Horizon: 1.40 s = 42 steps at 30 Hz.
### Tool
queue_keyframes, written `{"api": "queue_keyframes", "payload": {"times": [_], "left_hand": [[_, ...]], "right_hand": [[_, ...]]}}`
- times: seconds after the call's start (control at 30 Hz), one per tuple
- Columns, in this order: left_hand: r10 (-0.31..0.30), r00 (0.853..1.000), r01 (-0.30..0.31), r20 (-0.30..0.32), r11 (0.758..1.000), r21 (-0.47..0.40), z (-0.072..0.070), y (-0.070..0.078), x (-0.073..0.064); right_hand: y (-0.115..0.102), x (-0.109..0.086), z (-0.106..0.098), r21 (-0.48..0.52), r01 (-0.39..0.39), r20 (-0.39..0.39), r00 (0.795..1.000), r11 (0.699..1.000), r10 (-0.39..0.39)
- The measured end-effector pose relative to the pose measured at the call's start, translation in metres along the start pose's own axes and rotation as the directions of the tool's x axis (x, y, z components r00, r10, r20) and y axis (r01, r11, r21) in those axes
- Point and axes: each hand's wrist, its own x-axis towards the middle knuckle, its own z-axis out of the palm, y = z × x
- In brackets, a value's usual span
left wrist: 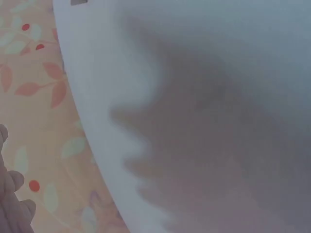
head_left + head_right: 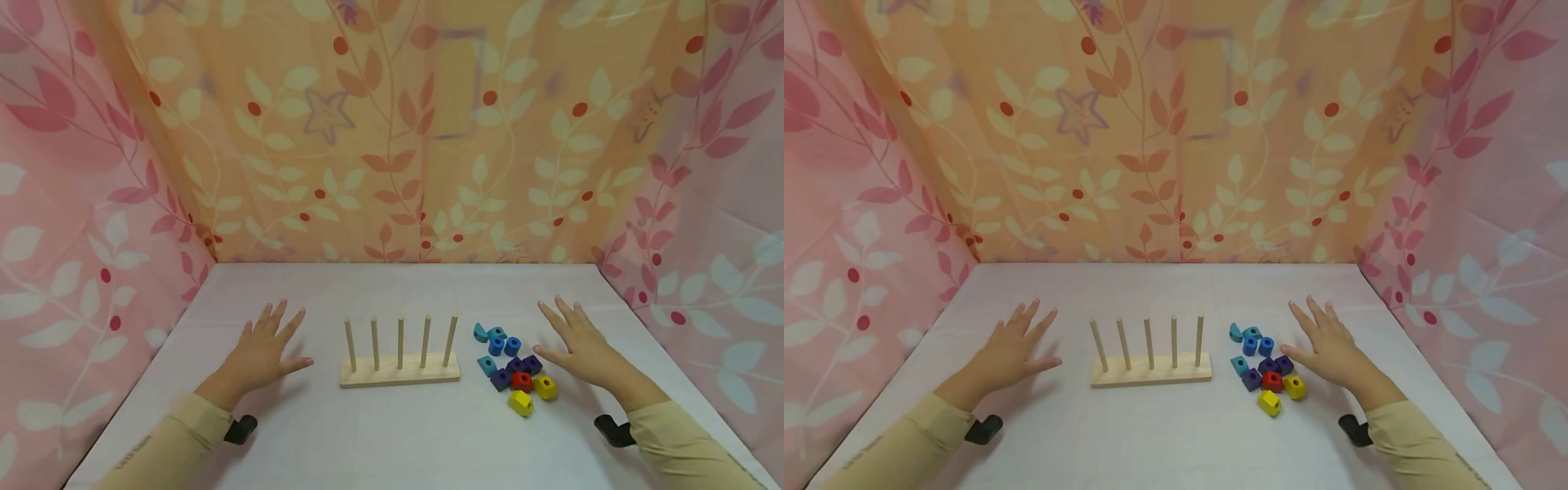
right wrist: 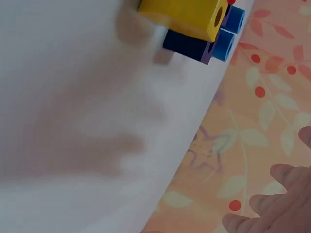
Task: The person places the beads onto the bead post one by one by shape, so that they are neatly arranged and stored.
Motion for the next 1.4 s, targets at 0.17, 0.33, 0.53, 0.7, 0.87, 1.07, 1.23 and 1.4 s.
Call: {"api": "queue_keyframes", "payload": {"times": [0.17,0.33,0.53,0.7,0.87,1.07,1.23,1.4], "left_hand": [[0.032,0.999,-0.031,0.000,0.992,-0.122,0.005,0.009,0.004],[0.031,0.998,-0.013,0.050,0.945,-0.328,0.009,0.023,0.007],[0.048,0.998,-0.019,0.046,0.868,-0.496,0.021,0.035,0.012],[0.024,0.998,0.018,0.056,0.760,-0.649,0.036,0.044,0.012],[-0.008,0.993,0.092,0.114,0.647,-0.757,0.046,0.051,0.012],[-0.051,0.988,0.144,0.145,0.640,-0.755,0.050,0.053,0.011],[-0.005,0.991,0.102,0.131,0.657,-0.747,0.054,0.053,0.013],[-0.003,0.996,0.069,0.090,0.674,-0.736,0.061,0.054,0.014]], "right_hand": [[0.001,0.001,0.003,0.115,0.001,0.042,0.999,0.993,-0.006],[0.001,0.000,0.005,0.195,-0.014,0.065,0.998,0.981,0.002],[0.009,-0.005,0.011,0.311,-0.029,0.072,0.997,0.950,0.007],[0.013,-0.013,0.017,0.409,-0.075,0.130,0.991,0.910,0.024],[0.015,-0.020,0.023,0.489,-0.126,0.177,0.983,0.863,0.042],[0.019,-0.023,0.034,0.490,-0.173,0.210,0.975,0.854,0.077],[0.019,-0.024,0.040,0.478,-0.206,0.238,0.966,0.854,0.099],[0.017,-0.023,0.042,0.467,-0.235,0.265,0.957,0.852,0.119]]}}
